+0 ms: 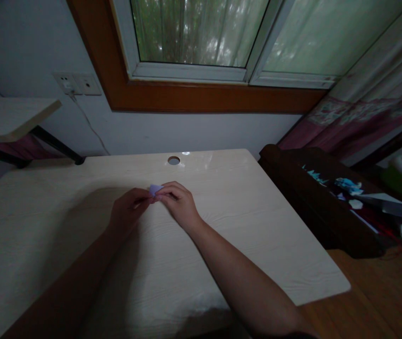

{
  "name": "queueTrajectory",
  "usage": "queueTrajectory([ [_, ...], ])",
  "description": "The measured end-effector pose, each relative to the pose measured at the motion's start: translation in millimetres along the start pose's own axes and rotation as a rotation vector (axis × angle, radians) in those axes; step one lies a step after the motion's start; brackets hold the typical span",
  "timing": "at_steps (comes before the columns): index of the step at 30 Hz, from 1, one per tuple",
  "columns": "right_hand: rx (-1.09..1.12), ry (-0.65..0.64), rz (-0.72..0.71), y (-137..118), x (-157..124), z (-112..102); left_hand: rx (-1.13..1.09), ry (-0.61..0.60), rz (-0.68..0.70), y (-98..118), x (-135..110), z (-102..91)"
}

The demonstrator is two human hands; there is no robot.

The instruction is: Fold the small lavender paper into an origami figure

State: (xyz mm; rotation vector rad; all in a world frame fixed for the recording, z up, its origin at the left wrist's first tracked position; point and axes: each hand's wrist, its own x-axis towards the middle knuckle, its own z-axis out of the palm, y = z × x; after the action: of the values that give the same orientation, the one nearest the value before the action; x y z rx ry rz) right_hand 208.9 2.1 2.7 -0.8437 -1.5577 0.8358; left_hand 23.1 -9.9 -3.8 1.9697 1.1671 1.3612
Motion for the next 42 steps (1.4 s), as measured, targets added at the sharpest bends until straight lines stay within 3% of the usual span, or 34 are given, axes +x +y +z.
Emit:
queueTrajectory([
  [7,0.082,0.052,0.088,-1,-1,4,-0.046,0.057,-0.060,6,-1,3.0],
  [18,0.239,0.060,0.244,-4,-3,9,-0.157,0.006,-0.201,9,-4,4.2],
  [35,0.322,0.012,0.320,-5,-5,13,-0.116,0.060,-0.196,5,-4,8.2],
  [42,0.372,-0.010,0.315,-3,-4,12,-0.384,0.017,-0.249,7,-4,6.8],
])
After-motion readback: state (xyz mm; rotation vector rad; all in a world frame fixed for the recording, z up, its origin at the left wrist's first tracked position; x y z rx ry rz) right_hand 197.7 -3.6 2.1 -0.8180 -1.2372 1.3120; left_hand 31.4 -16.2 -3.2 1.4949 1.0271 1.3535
